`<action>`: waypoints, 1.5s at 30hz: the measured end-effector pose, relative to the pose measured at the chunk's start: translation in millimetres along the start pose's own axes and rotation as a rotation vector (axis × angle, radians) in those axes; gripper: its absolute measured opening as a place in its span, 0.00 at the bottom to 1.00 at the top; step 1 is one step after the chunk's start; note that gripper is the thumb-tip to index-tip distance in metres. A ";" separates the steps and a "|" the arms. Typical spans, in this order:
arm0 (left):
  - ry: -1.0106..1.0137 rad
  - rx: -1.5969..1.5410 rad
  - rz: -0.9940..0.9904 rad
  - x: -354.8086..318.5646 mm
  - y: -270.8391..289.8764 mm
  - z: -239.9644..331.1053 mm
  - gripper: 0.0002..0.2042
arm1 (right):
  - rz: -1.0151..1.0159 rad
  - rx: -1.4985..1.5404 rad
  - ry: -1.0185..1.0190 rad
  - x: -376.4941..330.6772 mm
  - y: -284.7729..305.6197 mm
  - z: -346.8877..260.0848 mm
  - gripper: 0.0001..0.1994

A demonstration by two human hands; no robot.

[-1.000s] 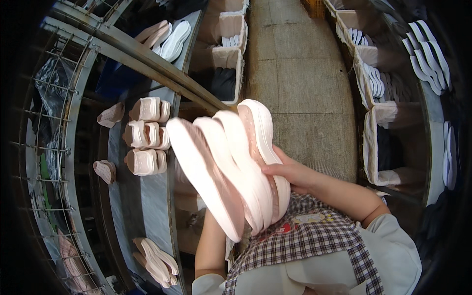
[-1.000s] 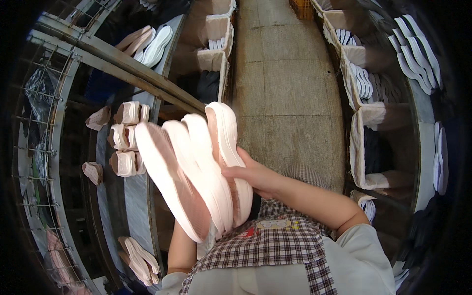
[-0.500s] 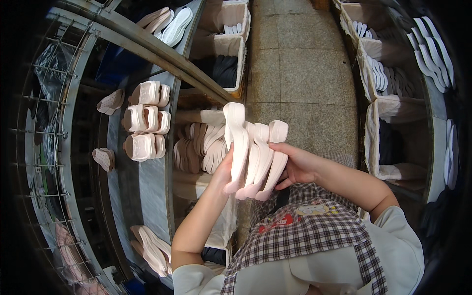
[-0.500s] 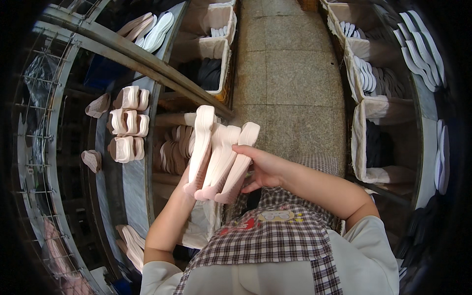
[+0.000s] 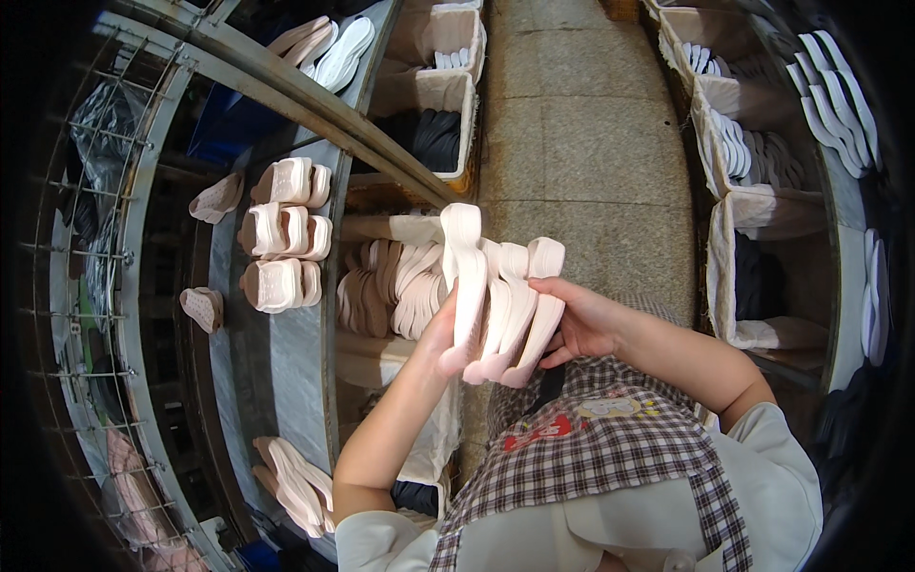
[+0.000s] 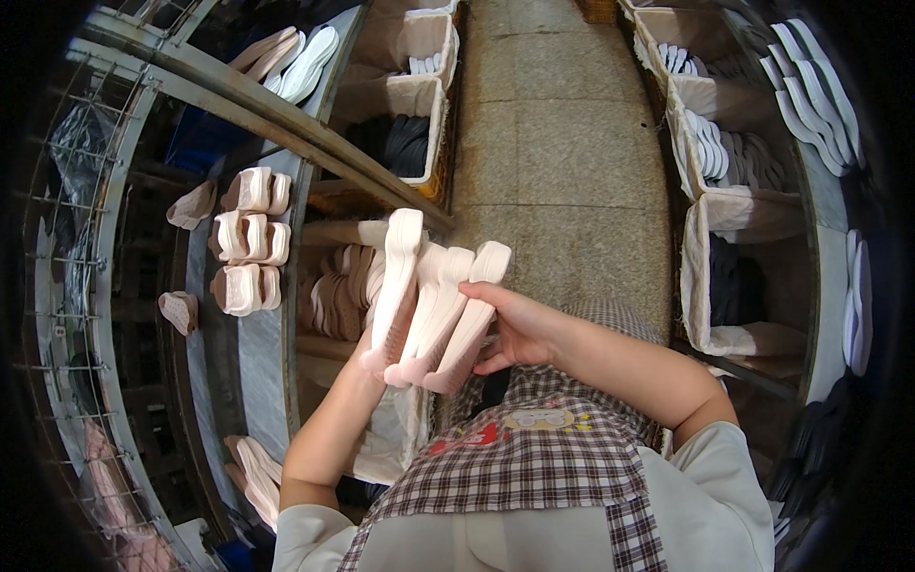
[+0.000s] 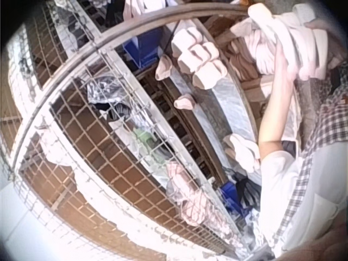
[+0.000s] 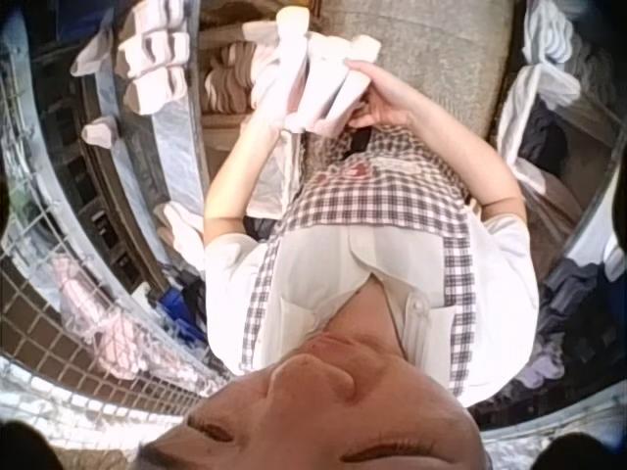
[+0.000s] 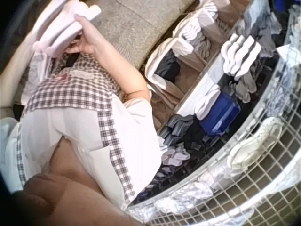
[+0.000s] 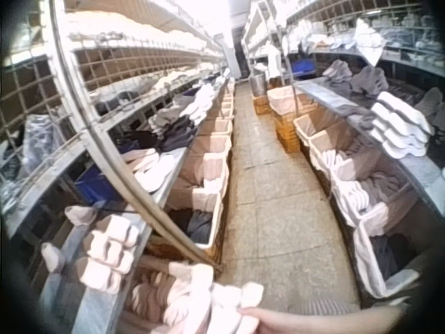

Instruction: The person picks up pink and black slippers from a shelf, turns them over to view the soles, and uses a small red tool to point at or mark the sole surface. They then place the slippers into a basket and repeat the process with additional pairs.

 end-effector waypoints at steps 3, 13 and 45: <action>-0.062 0.138 0.104 -14.1 8.2 2.6 0.31 | 0.053 -0.091 0.124 -7.6 -6.6 -13.6 0.42; -0.399 0.029 -0.137 -27.4 -34.2 43.8 0.31 | 0.120 -0.512 0.636 -49.2 -47.0 -66.1 0.55; -0.492 0.154 -0.150 -22.3 -39.3 55.3 0.32 | 0.102 -0.791 0.696 -71.1 -54.0 -65.0 0.54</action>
Point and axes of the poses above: each hand's wrist, its own x-axis towards the middle knuckle, its own y-axis out of the back of the hand, z = x × y, the point moved 9 cm from there along x, towards the middle knuckle, and after that the axes turned 5 degrees about -y, right-handed, at the moved point
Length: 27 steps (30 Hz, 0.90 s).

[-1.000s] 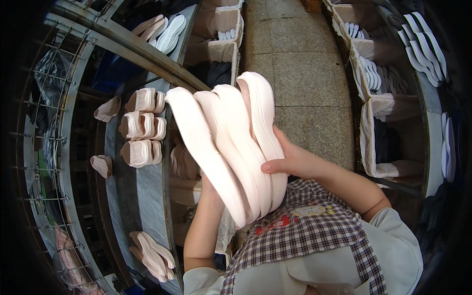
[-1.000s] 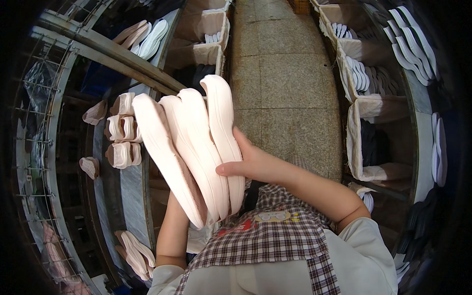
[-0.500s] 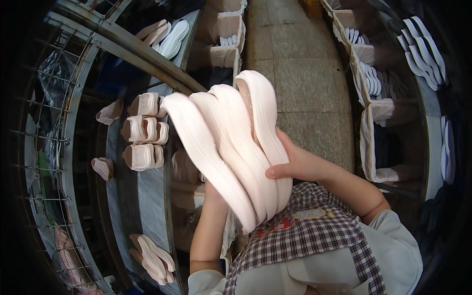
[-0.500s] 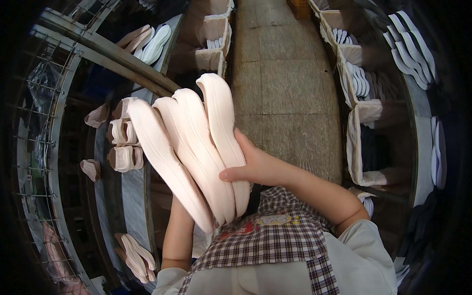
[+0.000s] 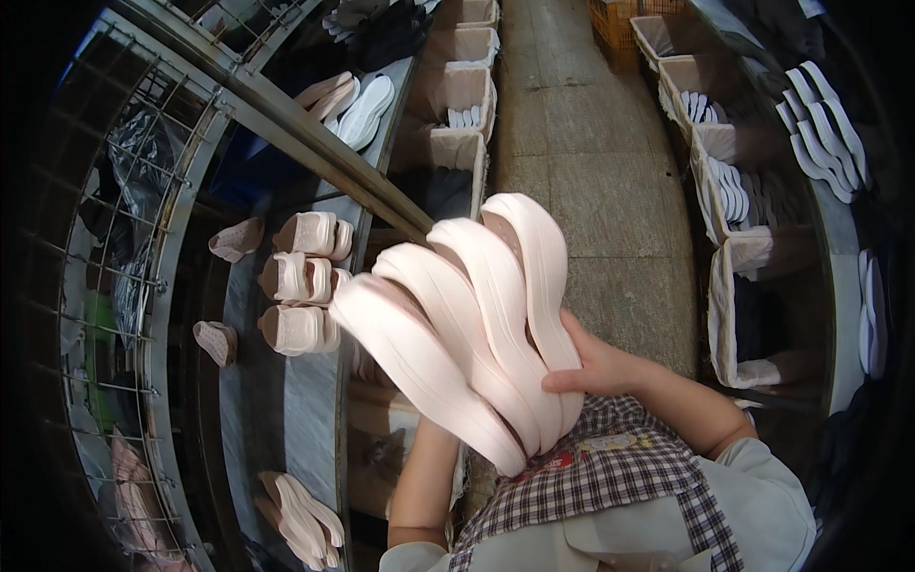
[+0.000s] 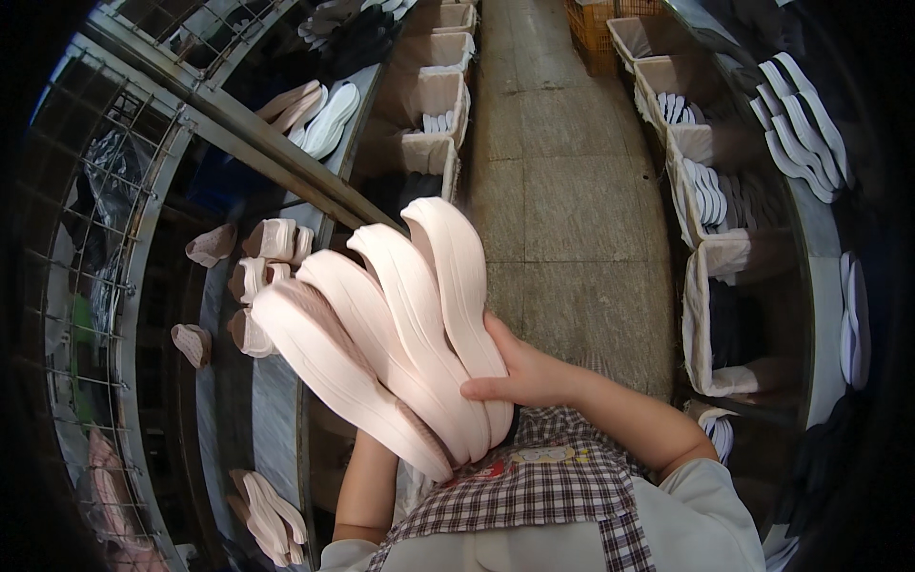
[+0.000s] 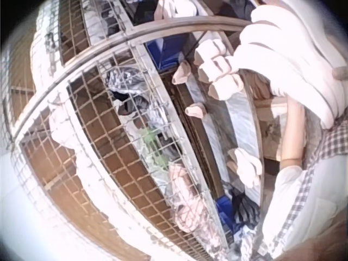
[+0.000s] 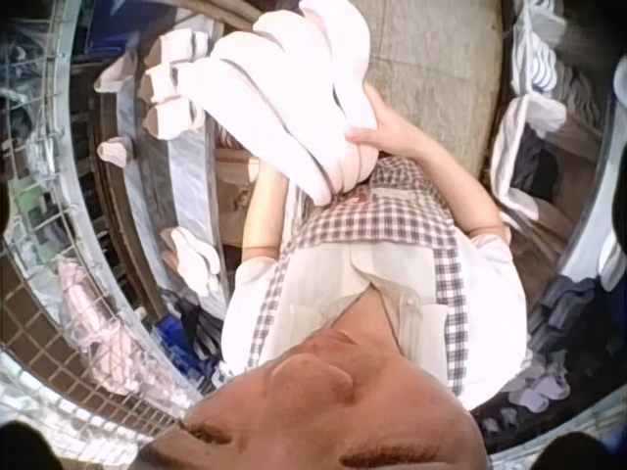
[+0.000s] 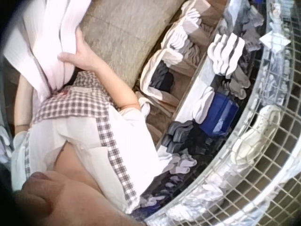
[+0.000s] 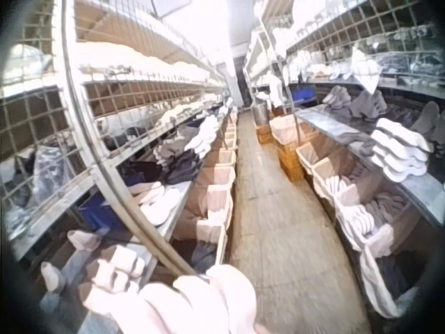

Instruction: The person picks up pink and black slippers from a shelf, turns them over to view the soles, and uses a small red tool to point at or mark the sole surface. They then place the slippers into a basket and repeat the process with additional pairs.

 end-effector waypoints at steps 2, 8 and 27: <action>-0.011 0.014 -0.002 -1.1 1.2 1.9 0.32 | 0.024 -0.140 0.018 -2.5 5.0 1.0 0.54; -0.023 0.083 -0.010 -0.5 2.3 4.9 0.33 | 0.055 -0.167 0.081 0.2 14.2 6.2 0.55; -0.474 1.094 -0.188 -17.9 -17.1 29.1 0.31 | 0.018 -0.050 0.074 11.7 30.4 27.1 0.54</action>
Point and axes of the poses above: each hand's wrist, its own x-axis towards the middle knuckle, its own y-axis out of the back of the hand, z = x × y, the point moved 9 cm from there along x, towards the middle knuckle, and after that the axes turned 5 degrees about -y, right-handed, at the moved point
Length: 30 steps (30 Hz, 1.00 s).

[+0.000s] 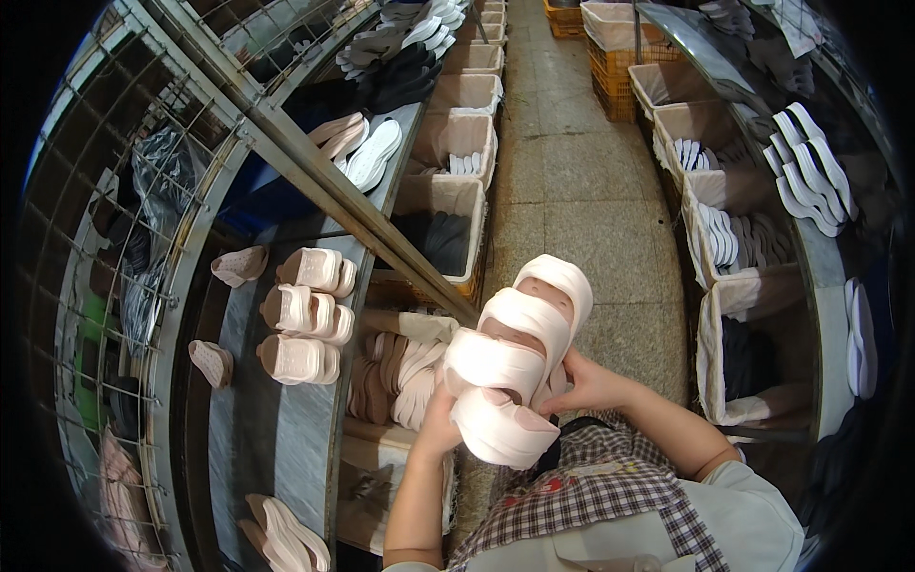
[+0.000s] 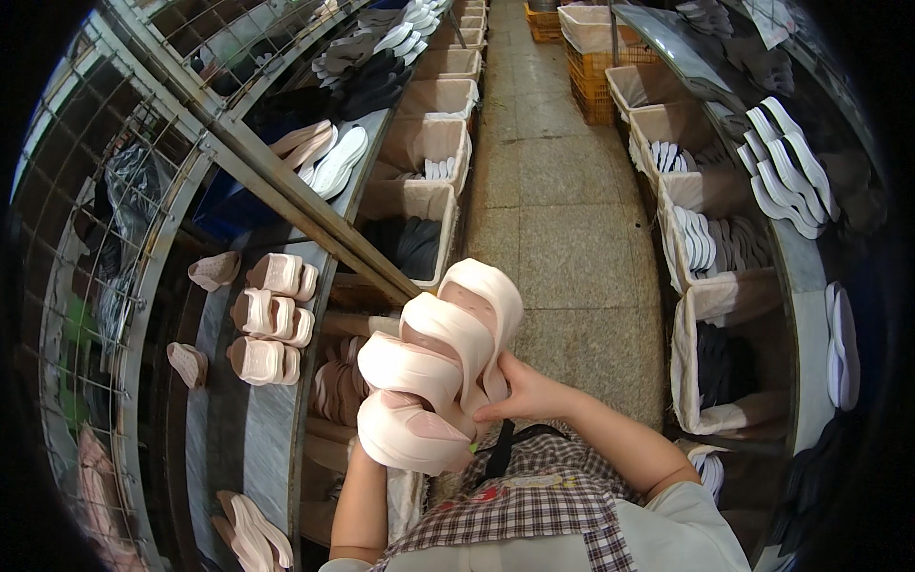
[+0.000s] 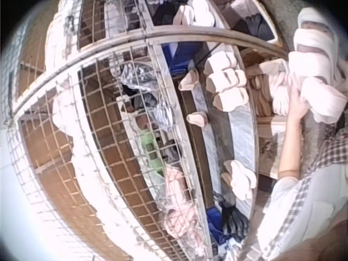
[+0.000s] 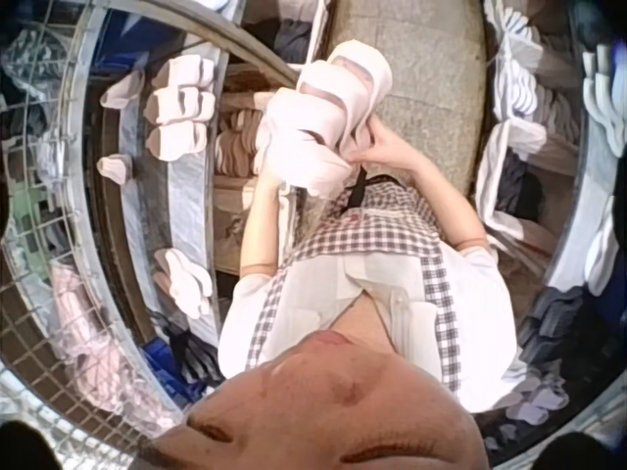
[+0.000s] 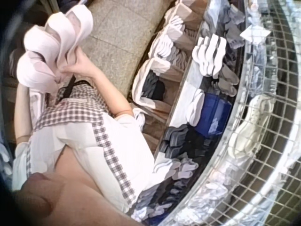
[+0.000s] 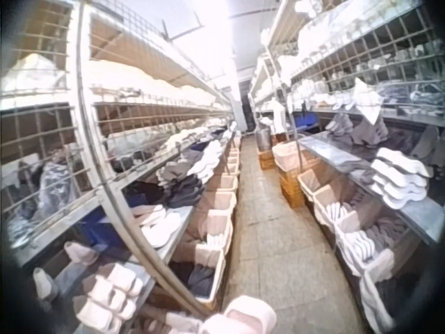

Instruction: The person picks up pink and black slippers from a shelf, turns them over to view the soles, and uses a small red tool to point at or mark the sole surface. They then place the slippers into a basket and repeat the process with additional pairs.

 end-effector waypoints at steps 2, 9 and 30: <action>-0.005 0.032 -0.019 0.5 0.5 -2.3 0.30 | -0.012 0.039 -0.017 1.8 -1.0 3.5 0.55; 0.276 -0.017 -0.061 -5.0 2.4 -20.2 0.39 | -0.006 0.032 -0.073 6.6 2.0 26.0 0.57; 0.225 -0.184 0.046 7.2 -7.1 -8.1 0.49 | 0.015 0.450 -0.088 12.9 -5.3 57.7 0.44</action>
Point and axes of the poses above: each hand's wrist, its own x-axis towards the middle knuckle, its own y-axis out of the back of the hand, z = x × y, the point moved 9 cm from there along x, towards the middle knuckle, and after that the axes turned 5 degrees about -y, right-handed, at the moved point
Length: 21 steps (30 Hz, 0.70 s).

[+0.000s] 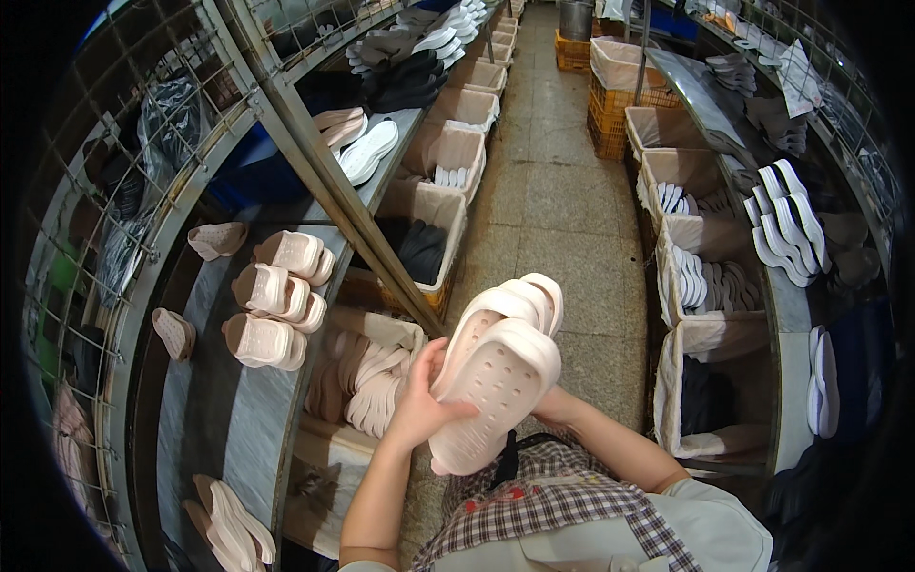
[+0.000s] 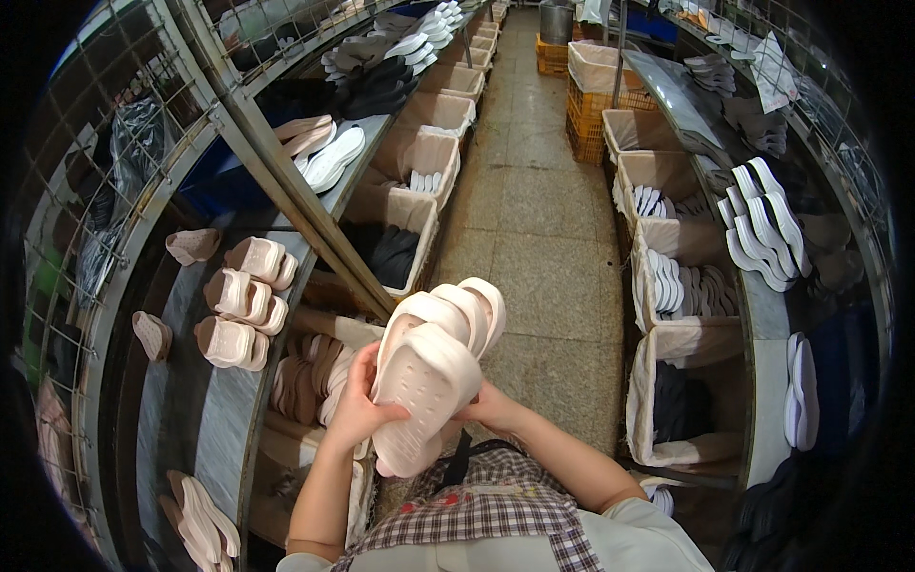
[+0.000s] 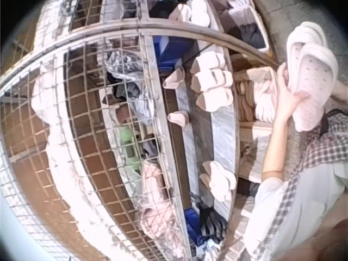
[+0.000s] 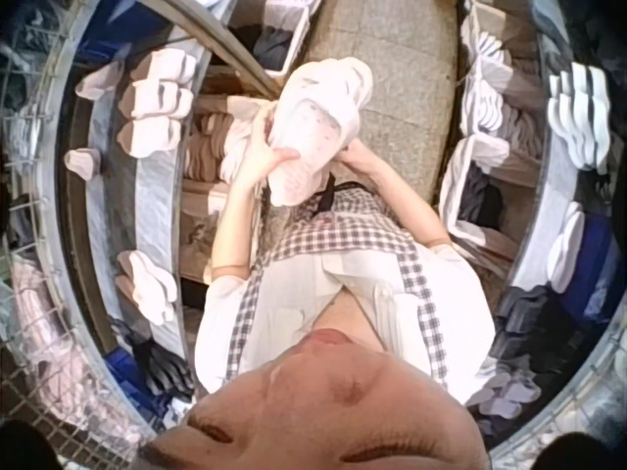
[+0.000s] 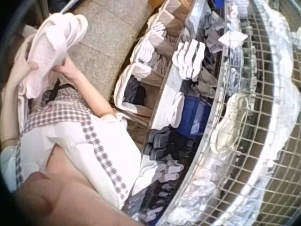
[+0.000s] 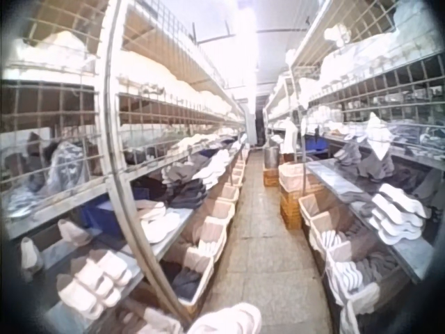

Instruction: The person picks up pink and black slippers from a shelf, turns them over to view the soles, and uses a small red tool to point at or mark the sole surface. They then place the slippers into a basket and repeat the process with additional pairs.

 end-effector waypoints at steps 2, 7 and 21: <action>-0.113 0.122 0.116 -0.2 6.3 9.8 0.51 | 0.119 -0.226 0.155 1.3 2.3 -22.0 0.44; 0.114 -0.301 0.563 -25.4 4.3 -9.1 0.40 | 0.272 -1.107 0.538 -2.2 -32.2 -94.3 0.39; 0.239 -1.264 0.068 -34.0 1.4 -31.2 0.26 | -0.063 0.284 -0.070 -13.9 -5.2 -66.7 0.32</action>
Point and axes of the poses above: each hand's wrist, its own x-axis towards the middle knuckle, its own y-axis out of the back of the hand, z = x × y, the point moved 9 cm from there along x, towards the middle knuckle, and after that the axes turned 5 degrees about -y, right-handed, at the moved point
